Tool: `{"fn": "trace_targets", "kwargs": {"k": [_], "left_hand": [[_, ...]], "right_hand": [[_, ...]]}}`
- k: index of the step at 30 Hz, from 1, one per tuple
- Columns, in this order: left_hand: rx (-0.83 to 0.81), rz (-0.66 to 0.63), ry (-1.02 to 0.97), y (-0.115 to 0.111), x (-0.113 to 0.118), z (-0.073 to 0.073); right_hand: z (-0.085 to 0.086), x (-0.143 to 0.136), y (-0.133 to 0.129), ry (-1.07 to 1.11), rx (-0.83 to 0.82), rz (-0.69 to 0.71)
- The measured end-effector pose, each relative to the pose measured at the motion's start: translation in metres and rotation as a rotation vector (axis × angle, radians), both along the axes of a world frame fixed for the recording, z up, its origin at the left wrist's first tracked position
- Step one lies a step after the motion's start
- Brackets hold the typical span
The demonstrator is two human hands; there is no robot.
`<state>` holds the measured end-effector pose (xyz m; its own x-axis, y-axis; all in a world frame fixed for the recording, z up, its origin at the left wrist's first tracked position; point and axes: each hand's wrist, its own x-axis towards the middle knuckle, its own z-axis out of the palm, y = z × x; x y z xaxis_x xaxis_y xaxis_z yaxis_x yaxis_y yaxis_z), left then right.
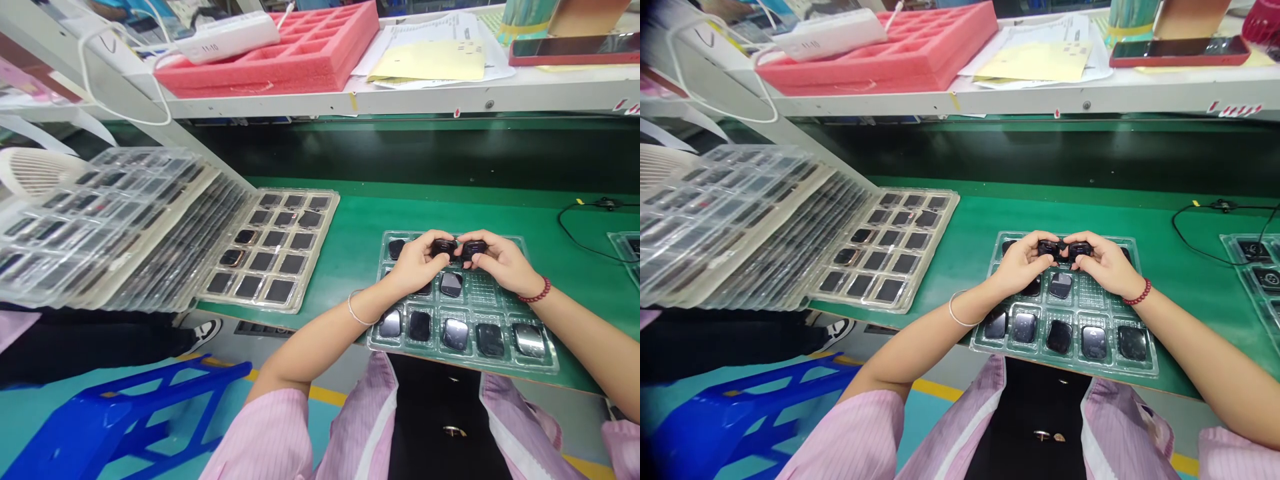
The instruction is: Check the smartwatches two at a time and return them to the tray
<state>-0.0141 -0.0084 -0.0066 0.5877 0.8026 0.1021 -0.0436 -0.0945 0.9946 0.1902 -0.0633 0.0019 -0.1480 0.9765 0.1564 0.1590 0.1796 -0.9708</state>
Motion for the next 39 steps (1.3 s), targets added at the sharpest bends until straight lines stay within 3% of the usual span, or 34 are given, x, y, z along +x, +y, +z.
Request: {"fn": "trace_targets", "kwargs": {"k": [12,21,26,32,39], "left_hand": [[0.051,0.066,0.088,0.003,0.0,0.0],[0.031,0.057,0.045,0.005,0.0,-0.002],[-0.033,-0.011,-0.072,0.01,-0.002,-0.004],[-0.044,-0.087,-0.044,0.012,-0.005,-0.005],[-0.03,-0.075,-0.02,0.01,-0.005,-0.005]], "right_hand": [[-0.005,0.001,0.001,-0.028,-0.008,0.011],[-0.007,0.001,0.001,-0.045,-0.012,0.002],[-0.007,0.004,0.002,0.009,-0.001,-0.012],[-0.006,0.01,0.006,0.055,-0.047,-0.038],[-0.008,0.01,0.007,-0.008,-0.083,-0.028]]}}
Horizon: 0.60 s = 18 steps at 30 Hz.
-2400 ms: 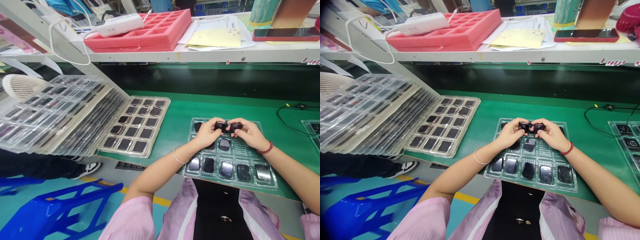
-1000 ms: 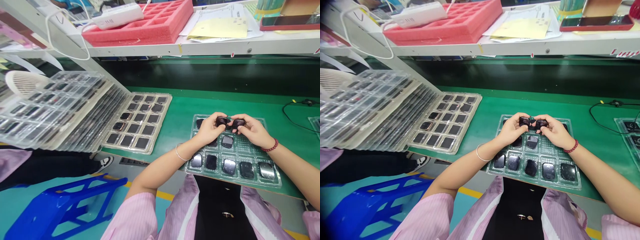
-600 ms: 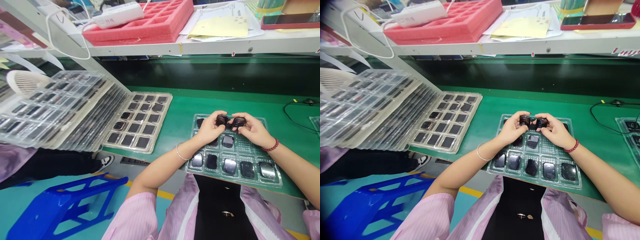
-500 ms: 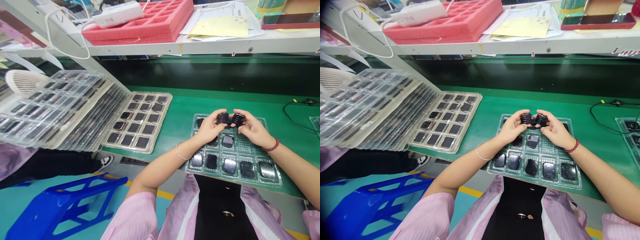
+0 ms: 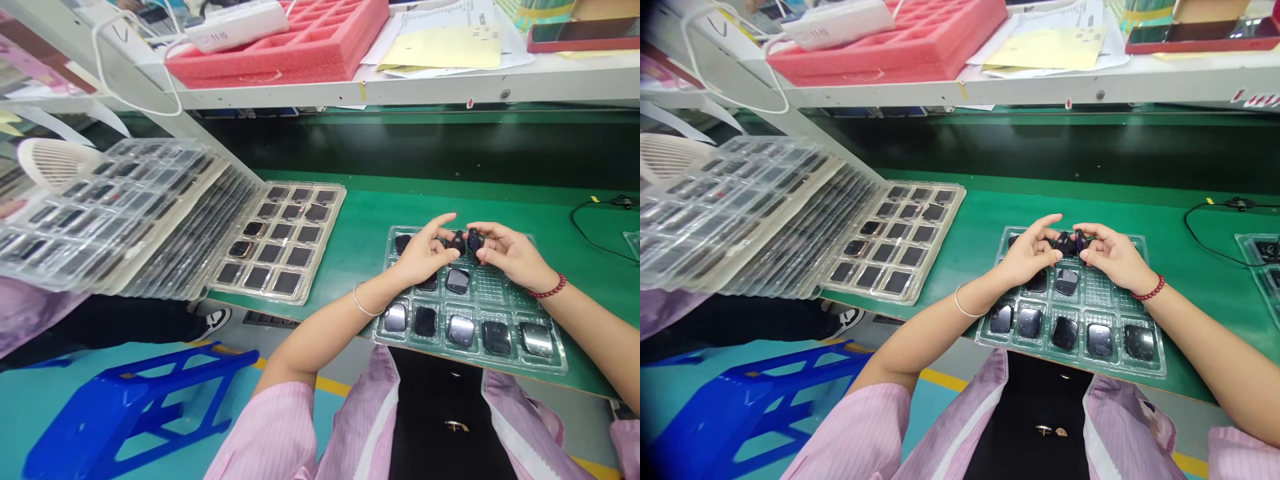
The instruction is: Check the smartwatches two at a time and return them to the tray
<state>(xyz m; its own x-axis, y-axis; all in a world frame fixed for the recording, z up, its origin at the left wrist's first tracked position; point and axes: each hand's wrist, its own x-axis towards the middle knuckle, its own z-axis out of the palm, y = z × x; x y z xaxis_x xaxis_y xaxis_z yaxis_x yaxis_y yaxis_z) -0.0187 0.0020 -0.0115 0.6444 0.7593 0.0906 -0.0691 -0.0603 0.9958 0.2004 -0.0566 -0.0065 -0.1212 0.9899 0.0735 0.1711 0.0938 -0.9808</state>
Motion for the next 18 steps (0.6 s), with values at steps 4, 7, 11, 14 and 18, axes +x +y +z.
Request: {"fn": "trace_targets", "kwargs": {"k": [4,7,11,14,18], "left_hand": [[0.04,-0.01,0.041,-0.0027,-0.0016,0.0046],[0.041,-0.024,0.063,-0.0045,-0.0023,0.0072],[0.041,-0.022,0.077,-0.0057,-0.0022,0.008],[0.058,-0.013,0.084,-0.0059,-0.0021,0.008],[0.082,-0.008,0.085,-0.0056,-0.0023,0.0078]], "right_hand": [[0.0013,-0.0008,-0.0018,-0.056,0.016,0.023],[0.0028,-0.0012,-0.0029,-0.082,0.023,0.043],[0.0056,-0.003,-0.0032,-0.093,0.036,0.064],[0.0077,-0.0046,-0.0032,-0.105,0.043,0.065],[0.0086,-0.0054,-0.0037,-0.112,0.043,0.068]]}}
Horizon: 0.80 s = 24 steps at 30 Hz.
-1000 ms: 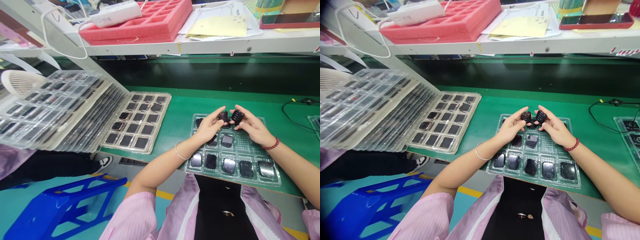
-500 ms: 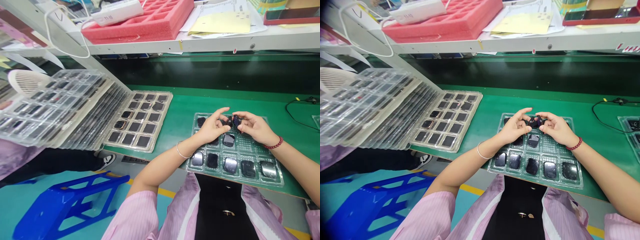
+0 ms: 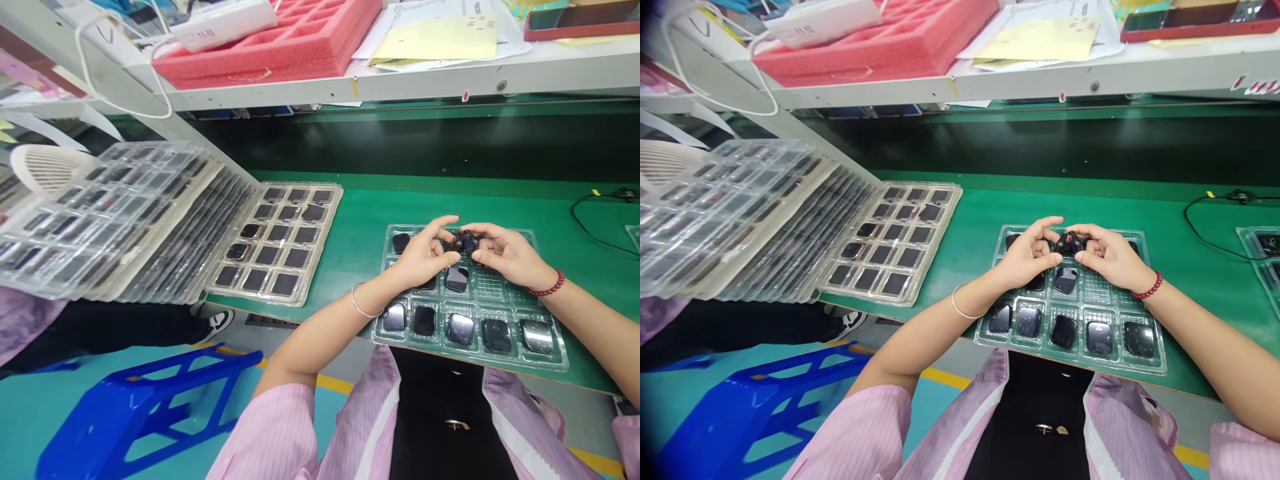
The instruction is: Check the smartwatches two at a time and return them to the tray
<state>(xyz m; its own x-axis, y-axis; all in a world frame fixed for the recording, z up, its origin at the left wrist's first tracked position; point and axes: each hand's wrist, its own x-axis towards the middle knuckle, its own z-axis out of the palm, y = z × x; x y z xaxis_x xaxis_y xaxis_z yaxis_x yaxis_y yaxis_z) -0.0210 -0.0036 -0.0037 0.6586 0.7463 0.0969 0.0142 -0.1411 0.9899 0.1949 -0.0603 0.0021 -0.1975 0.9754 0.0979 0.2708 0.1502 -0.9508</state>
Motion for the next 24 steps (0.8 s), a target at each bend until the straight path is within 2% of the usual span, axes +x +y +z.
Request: {"fn": "trace_targets", "kwargs": {"k": [9,18,24], "left_hand": [[0.002,-0.032,0.013,-0.0009,-0.0008,0.0025],[0.016,-0.021,0.02,-0.0006,0.0006,0.0005],[-0.092,0.008,-0.076,0.0018,0.0036,-0.0057]], "right_hand": [[0.0015,-0.0003,0.0002,-0.011,0.038,0.046],[-0.0026,0.0015,0.0002,-0.004,0.045,0.018],[-0.0038,0.001,0.0029,0.129,-0.019,-0.057]]}}
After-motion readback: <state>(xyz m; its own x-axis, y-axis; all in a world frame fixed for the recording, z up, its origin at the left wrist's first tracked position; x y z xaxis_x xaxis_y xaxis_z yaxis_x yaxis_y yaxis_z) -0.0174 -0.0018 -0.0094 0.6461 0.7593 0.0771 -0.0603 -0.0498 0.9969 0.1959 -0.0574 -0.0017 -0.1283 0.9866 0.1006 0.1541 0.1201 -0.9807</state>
